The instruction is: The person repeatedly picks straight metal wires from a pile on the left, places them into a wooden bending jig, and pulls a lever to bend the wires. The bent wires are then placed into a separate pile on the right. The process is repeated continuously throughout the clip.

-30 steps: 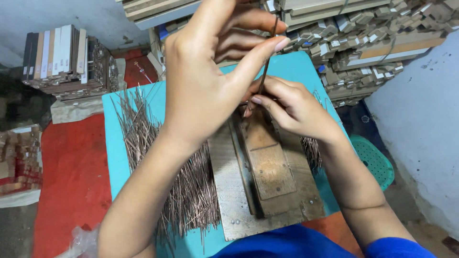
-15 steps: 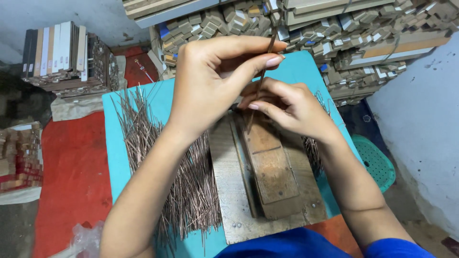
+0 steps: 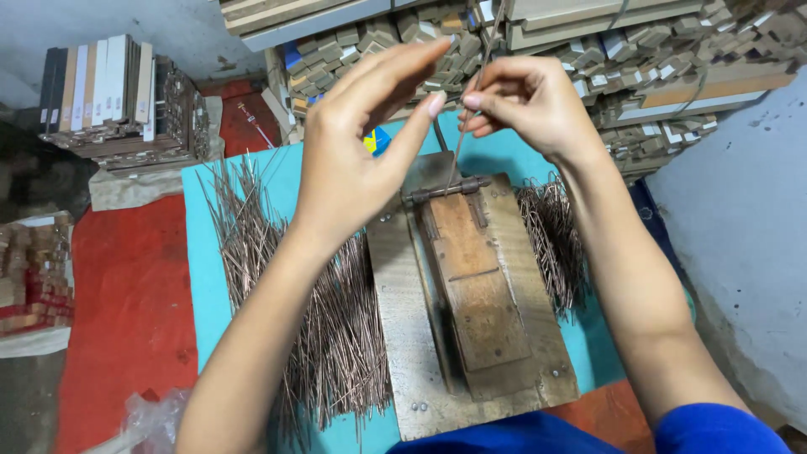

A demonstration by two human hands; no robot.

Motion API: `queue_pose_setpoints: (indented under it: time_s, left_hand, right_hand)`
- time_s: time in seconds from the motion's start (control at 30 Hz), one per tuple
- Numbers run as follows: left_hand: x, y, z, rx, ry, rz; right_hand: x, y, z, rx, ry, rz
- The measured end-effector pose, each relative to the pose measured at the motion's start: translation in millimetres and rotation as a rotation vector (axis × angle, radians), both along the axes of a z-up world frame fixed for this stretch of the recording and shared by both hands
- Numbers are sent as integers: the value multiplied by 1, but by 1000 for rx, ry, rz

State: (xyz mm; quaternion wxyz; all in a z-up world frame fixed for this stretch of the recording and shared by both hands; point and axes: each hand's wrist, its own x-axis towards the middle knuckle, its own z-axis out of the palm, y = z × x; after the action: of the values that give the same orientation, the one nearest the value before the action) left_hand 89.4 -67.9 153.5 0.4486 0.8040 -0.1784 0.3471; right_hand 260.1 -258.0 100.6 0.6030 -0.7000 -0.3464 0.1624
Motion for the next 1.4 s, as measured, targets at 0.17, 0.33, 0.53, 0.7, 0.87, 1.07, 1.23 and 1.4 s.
queue_pose_setpoints:
  time_s: [0.17,0.33,0.53,0.7,0.87,1.07,1.23,1.4]
  left_hand:
    - [-17,9,-27,95,34,-82]
    - [-34,12,-53,110,165,-152]
    - [-44,3,-72,157,255,-129]
    - [-45,-4,-108,442,294,-86]
    - [-47,-14,-125,584,311,-47]
    - [-51,-19,-128,649,269,-67]
    - [-51,-19,-130,601,306,-118]
    - [-53,-20,-124,629,300,-122]
  right_hand:
    - [47,12,-31,-39,205,1]
    - [63,20,-58,-99,344,57]
    - [63,24,-98,-57,513,172]
    - [40,22,-97,-118,547,274]
    - [23,12,-79,-200,249,392]
    - [25,7,-83,-166,159,442]
    - [15,15,-68,-230,237,383]
    - [24,24,-81,-158,208,188]
